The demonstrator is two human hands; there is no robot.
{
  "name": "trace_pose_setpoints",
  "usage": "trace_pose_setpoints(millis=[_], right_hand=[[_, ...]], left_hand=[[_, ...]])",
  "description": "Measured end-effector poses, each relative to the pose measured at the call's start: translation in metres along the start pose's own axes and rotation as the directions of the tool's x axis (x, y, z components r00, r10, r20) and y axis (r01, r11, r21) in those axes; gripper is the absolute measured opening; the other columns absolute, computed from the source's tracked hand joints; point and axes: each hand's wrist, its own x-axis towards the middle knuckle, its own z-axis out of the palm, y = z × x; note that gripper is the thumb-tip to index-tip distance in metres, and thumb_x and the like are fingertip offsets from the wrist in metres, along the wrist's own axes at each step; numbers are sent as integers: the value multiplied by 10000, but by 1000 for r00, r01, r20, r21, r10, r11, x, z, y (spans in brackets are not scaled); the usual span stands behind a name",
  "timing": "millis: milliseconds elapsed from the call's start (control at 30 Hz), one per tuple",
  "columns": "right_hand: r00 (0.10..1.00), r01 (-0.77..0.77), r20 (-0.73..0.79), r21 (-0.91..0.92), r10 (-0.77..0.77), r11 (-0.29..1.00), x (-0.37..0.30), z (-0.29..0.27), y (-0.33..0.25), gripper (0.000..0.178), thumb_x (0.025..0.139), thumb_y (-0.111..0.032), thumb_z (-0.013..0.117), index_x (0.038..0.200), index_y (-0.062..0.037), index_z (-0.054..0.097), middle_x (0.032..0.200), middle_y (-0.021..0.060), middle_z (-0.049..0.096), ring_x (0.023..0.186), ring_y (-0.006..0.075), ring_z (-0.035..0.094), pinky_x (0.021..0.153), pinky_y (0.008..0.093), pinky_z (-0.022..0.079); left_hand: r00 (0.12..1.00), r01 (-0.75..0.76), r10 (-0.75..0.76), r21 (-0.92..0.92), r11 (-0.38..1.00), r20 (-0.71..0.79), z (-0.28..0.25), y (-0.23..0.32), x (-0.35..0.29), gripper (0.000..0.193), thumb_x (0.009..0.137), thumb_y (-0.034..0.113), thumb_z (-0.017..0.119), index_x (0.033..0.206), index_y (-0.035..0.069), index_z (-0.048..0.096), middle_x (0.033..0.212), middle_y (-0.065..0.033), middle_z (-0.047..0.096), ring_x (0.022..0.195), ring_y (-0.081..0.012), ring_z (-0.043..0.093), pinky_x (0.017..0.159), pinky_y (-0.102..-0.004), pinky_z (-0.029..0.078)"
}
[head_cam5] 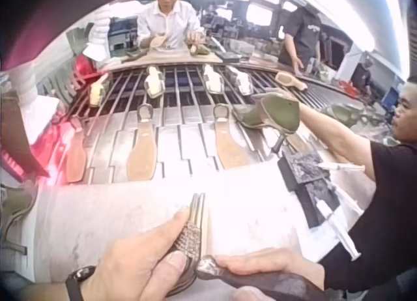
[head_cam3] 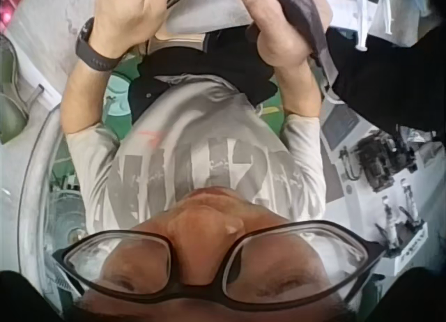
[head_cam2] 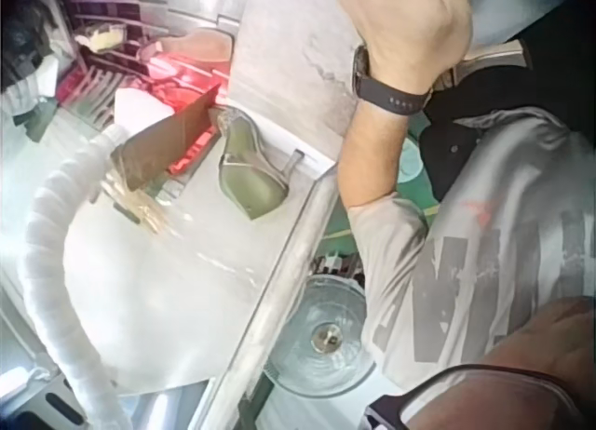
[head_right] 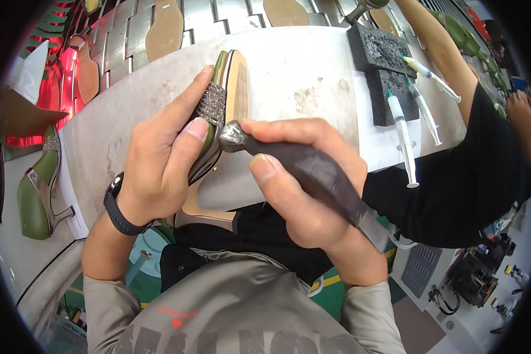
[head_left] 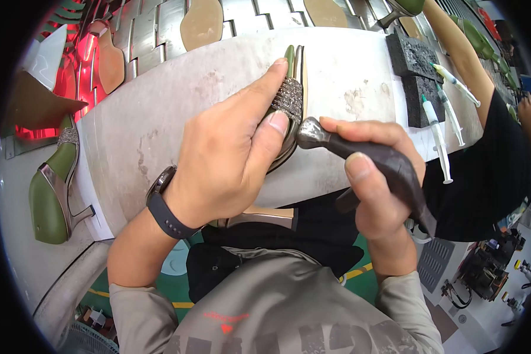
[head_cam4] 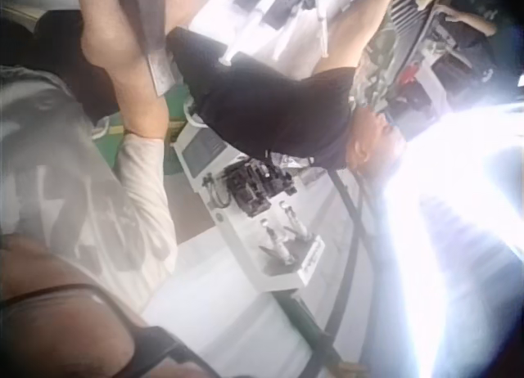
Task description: The person assembles high-heeled shoes by taking shoe uppers and soles from a conveyor, aligning and pressing the soles onto the uppers by hand, tapping the edges with a hammer, and applying adhesive with a syringe.
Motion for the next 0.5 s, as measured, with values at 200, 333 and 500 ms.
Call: trace_pose_setpoints(millis=[200, 333, 500], right_hand=[[920, 379, -6, -234, -391, 895, -19, 22, 23, 349, 882, 1, 733, 1212, 33, 623, 1222, 253, 691, 1154, 344, 703, 1008, 410, 556], [840, 500, -11, -375, -543, 781, -26, 45, 29, 387, 765, -33, 823, 1118, 15, 673, 1115, 209, 728, 1079, 363, 718, 922, 437, 580], [833, 550, 138, -317, -536, 773, -26, 54, 28, 380, 760, -57, 798, 1110, 39, 686, 1104, 208, 730, 1011, 354, 722, 871, 422, 557]], left_hand=[[993, 79, -81, 23, 997, 90, -7, 6, 0, 486, 1021, 71, 479, 1486, -68, 496, 1206, -261, 701, 1069, -292, 711, 965, -340, 511], [990, 89, -91, 22, 996, 104, -8, 6, 1, 474, 1031, 83, 477, 1478, -71, 502, 1208, -252, 703, 1079, -268, 700, 973, -335, 505], [990, 121, -131, -160, 980, -54, -1, 1, -3, 421, 1058, 116, 485, 1435, -59, 552, 1276, -211, 701, 1154, -215, 667, 1021, -333, 489]])
